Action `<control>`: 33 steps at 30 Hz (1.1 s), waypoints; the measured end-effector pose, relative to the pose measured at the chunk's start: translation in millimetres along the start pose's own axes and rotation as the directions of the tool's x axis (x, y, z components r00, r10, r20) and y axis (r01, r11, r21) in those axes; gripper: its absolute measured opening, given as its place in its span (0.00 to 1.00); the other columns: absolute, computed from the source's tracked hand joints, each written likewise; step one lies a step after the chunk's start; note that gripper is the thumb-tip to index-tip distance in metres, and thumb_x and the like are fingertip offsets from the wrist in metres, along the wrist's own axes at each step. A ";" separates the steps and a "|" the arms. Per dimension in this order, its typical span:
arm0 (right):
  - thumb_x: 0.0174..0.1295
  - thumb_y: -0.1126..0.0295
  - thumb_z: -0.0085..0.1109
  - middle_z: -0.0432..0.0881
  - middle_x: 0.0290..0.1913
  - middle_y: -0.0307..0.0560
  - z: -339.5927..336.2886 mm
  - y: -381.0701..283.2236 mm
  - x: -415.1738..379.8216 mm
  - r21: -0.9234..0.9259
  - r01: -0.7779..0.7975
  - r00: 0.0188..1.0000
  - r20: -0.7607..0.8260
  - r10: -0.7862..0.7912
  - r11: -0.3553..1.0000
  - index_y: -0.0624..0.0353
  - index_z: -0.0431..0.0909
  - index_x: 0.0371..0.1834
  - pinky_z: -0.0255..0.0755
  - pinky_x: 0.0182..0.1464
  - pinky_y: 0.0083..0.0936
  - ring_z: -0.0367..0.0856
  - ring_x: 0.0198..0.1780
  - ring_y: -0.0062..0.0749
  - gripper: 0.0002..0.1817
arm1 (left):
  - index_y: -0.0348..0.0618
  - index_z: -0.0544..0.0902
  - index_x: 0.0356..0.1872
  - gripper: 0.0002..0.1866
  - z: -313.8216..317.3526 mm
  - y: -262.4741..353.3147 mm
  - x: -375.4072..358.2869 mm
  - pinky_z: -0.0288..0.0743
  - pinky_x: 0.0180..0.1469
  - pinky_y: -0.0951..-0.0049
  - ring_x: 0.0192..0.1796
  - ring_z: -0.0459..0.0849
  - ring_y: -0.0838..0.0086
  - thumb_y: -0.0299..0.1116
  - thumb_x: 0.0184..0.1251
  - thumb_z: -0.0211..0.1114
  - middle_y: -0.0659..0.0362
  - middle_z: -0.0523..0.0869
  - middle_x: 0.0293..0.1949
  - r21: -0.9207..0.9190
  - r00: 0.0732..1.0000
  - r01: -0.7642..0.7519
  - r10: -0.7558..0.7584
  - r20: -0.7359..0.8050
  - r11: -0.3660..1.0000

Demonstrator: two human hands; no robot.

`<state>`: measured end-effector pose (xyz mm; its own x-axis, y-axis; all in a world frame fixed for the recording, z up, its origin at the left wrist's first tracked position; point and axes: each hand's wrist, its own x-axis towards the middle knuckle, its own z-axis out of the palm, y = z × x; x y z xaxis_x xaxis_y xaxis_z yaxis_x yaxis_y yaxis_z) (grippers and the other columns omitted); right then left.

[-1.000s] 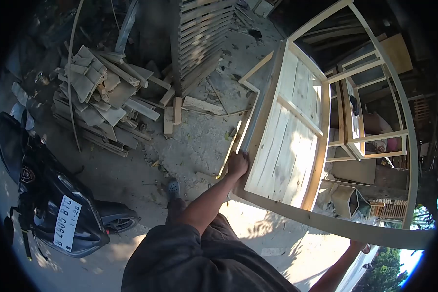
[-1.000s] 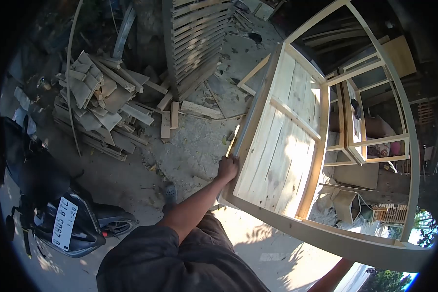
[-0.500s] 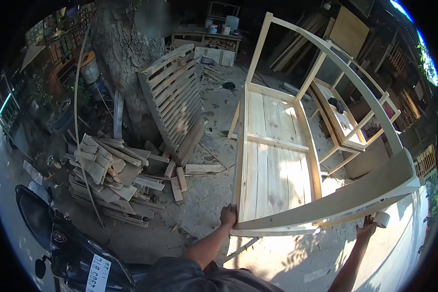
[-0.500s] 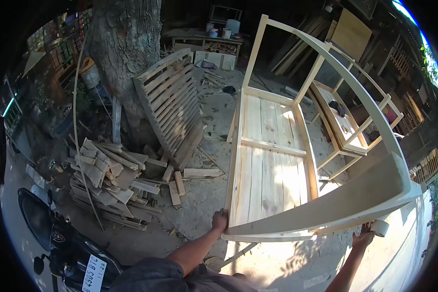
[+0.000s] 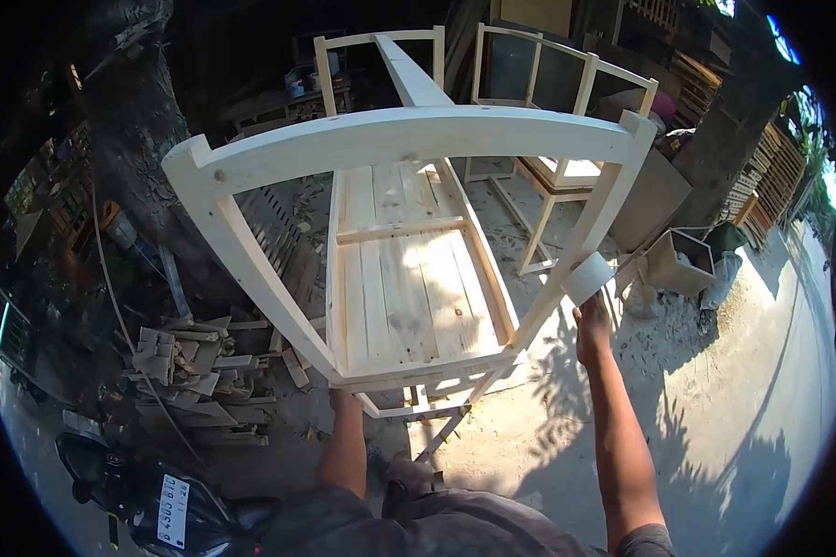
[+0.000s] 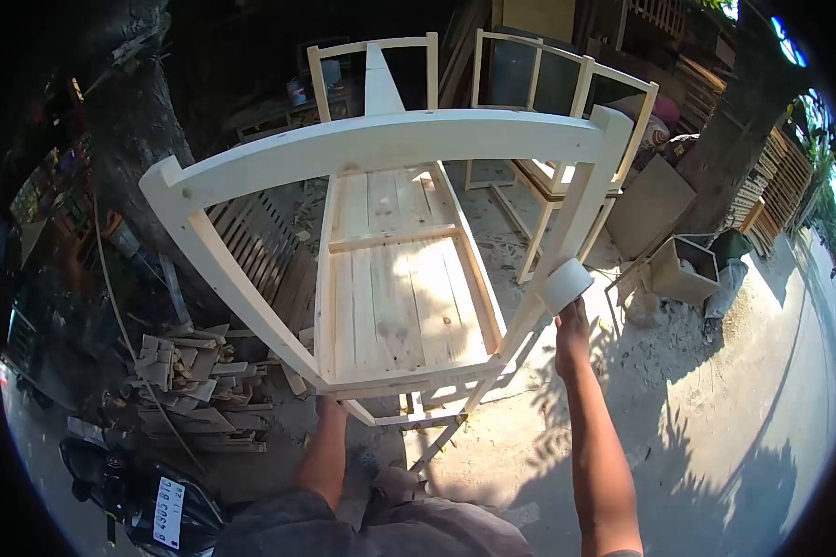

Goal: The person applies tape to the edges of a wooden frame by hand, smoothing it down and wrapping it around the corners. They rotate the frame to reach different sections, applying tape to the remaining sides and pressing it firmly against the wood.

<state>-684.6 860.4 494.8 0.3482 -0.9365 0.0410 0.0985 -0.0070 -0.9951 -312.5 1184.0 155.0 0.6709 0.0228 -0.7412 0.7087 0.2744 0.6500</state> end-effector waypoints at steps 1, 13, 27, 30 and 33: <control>0.78 0.45 0.48 0.69 0.77 0.42 -6.9 -1.8 2.5 -0.038 0.006 0.998 0.065 -0.003 0.999 0.48 0.62 0.80 0.51 0.79 0.47 0.61 0.80 0.33 0.33 | 0.50 0.82 0.60 0.18 14.8 -8.6 -14.8 0.85 0.42 0.62 0.45 0.89 0.63 0.47 0.78 0.58 0.54 0.88 0.47 0.005 1.000 -0.003 0.003 0.017 1.000; 0.83 0.59 0.44 0.75 0.68 0.47 -79.8 -8.2 45.0 0.091 -0.124 0.823 0.566 0.051 0.988 0.63 0.66 0.77 0.65 0.71 0.29 0.71 0.67 0.29 0.26 | 0.48 0.82 0.60 0.19 149.0 -176.6 -73.6 0.84 0.42 0.59 0.45 0.89 0.61 0.45 0.76 0.60 0.52 0.89 0.43 0.163 0.977 0.105 -0.132 0.167 0.981; 0.79 0.64 0.49 0.83 0.57 0.45 -139.4 -17.4 290.5 -0.242 -0.166 0.259 0.925 0.279 0.956 0.66 0.75 0.67 0.70 0.63 0.27 0.78 0.59 0.26 0.21 | 0.47 0.83 0.60 0.19 215.3 -318.3 -144.6 0.83 0.41 0.55 0.46 0.90 0.59 0.42 0.74 0.62 0.50 0.89 0.39 0.495 0.954 0.236 -0.297 0.047 0.836; 0.74 0.65 0.54 0.80 0.41 0.34 -191.6 36.3 370.1 -0.177 -0.404 0.417 0.837 0.353 0.897 0.60 0.80 0.51 0.70 0.50 0.21 0.76 0.44 0.17 0.12 | 0.46 0.83 0.61 0.19 235.4 -343.8 -157.9 0.83 0.41 0.54 0.46 0.90 0.59 0.42 0.74 0.62 0.49 0.89 0.39 0.537 0.958 0.240 -0.288 0.007 0.809; 0.74 0.66 0.58 0.87 0.43 0.45 -250.6 88.9 446.9 -0.186 -0.571 0.621 0.539 0.569 0.799 0.66 0.78 0.48 0.82 0.46 0.26 0.86 0.41 0.26 0.12 | 0.46 0.83 0.61 0.19 255.0 -371.8 -178.7 0.83 0.41 0.54 0.46 0.90 0.59 0.41 0.73 0.63 0.49 0.89 0.38 0.634 0.967 0.213 -0.253 -0.028 0.743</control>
<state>-753.8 353.3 402.2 0.7745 -0.3972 -0.4924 -0.2931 0.4645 -0.8357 -640.3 832.8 88.6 0.4637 -0.0203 -0.8858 0.8078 -0.4009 0.4321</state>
